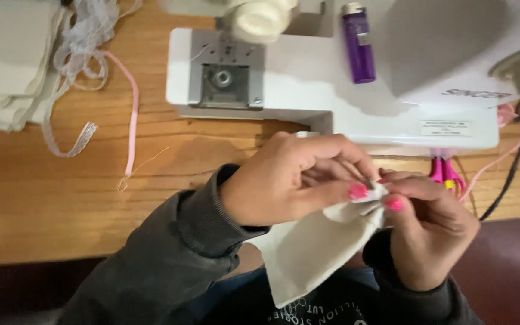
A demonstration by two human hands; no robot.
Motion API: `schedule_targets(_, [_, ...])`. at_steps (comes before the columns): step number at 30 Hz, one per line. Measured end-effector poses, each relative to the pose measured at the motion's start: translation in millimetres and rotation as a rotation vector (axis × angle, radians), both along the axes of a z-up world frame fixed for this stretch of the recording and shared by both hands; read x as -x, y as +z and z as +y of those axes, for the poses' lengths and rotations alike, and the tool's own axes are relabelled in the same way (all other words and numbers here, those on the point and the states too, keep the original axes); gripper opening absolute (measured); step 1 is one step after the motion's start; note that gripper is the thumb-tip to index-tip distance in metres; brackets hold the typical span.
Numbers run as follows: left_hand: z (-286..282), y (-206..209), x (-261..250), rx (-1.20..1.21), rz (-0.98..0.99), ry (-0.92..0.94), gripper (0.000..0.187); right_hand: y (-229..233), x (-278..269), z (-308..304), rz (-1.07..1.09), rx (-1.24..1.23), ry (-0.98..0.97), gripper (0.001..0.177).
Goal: Threading a pink ribbon through a white fabric casing, trimming it with scissors, and sealing the ends with a lighter.
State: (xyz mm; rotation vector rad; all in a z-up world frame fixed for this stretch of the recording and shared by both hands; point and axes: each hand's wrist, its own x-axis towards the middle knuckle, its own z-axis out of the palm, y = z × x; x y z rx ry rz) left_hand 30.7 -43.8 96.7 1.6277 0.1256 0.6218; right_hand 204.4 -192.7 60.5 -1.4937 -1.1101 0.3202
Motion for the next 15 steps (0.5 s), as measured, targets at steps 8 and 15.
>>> schedule_targets(8, [1.3,2.0,-3.3,-0.183,0.079,0.125,0.007,15.8,-5.0,0.8,0.107,0.080,0.091,0.016])
schedule_targets(15, [-1.3,12.8,49.0,0.005,0.203,0.581,0.010,20.8,-53.8,-11.4,0.066,0.531,0.256,0.019])
